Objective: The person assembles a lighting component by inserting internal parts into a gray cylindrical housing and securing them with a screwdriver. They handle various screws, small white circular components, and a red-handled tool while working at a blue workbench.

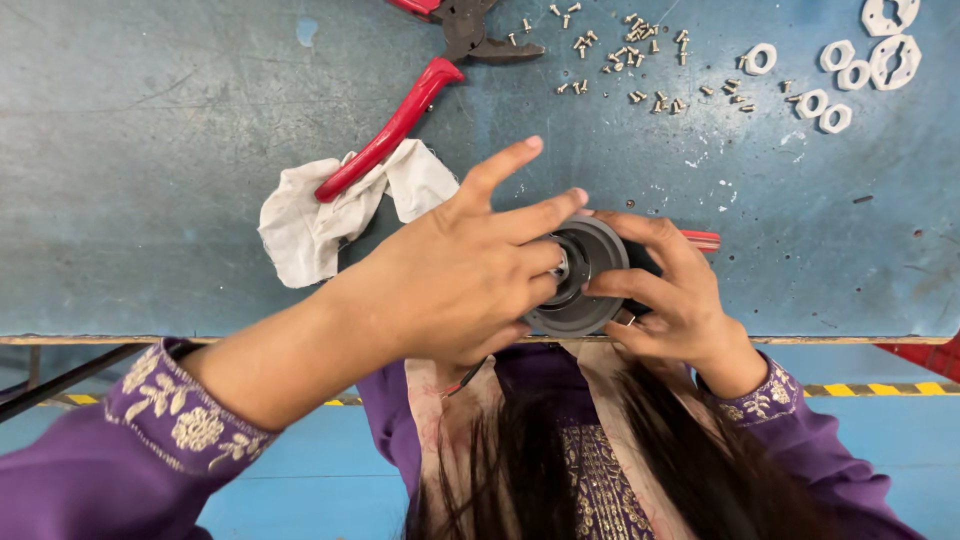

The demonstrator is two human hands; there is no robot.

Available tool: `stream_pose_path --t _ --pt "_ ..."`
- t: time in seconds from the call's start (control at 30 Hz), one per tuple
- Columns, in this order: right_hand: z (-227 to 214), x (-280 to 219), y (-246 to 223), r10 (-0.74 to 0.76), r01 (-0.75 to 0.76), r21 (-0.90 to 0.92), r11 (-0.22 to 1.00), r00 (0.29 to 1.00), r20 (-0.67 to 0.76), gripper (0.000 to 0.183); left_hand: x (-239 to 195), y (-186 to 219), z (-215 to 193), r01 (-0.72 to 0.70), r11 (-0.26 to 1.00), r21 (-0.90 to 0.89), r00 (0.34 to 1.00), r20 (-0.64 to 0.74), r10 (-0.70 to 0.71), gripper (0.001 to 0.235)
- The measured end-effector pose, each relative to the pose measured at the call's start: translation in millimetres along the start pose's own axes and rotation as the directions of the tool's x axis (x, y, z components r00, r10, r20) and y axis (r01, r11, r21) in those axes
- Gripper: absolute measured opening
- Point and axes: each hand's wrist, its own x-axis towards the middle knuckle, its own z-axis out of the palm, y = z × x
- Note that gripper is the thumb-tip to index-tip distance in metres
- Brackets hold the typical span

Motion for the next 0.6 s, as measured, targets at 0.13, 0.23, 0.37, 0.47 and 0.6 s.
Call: stream_pose_path --t 0.13,0.23,0.37,0.47,0.6 --pt "-2.9 10.3 -5.0 -0.002 0.001 0.014 1.0 1.0 0.004 0.04 -4.9 2.1 3.3 0.03 0.999 0.013 0.999 -0.044 -0.03 0.037" --pt "-17.3 22.5 -18.3 0.036 -0.031 -0.045 0.998 0.993 0.114 0.047 -7.0 6.5 5.8 0.035 0.997 0.067 0.993 -0.111 -0.028 0.024" --pt "-33.4 37.2 -30.0 0.05 0.004 -0.237 0.971 0.974 0.219 0.051 -6.5 9.8 8.1 0.064 0.994 0.089 0.986 -0.156 -0.05 0.028" --pt "-30.7 41.1 -28.9 0.063 -0.005 -0.241 0.97 0.971 0.232 0.05 -5.6 11.7 10.6 0.078 0.989 0.128 0.983 -0.175 -0.055 0.026" --pt "-25.7 39.8 -25.6 0.024 0.019 -0.205 0.979 0.978 0.205 0.043 -7.5 13.9 15.2 0.121 0.99 0.078 0.974 -0.2 -0.103 0.023"
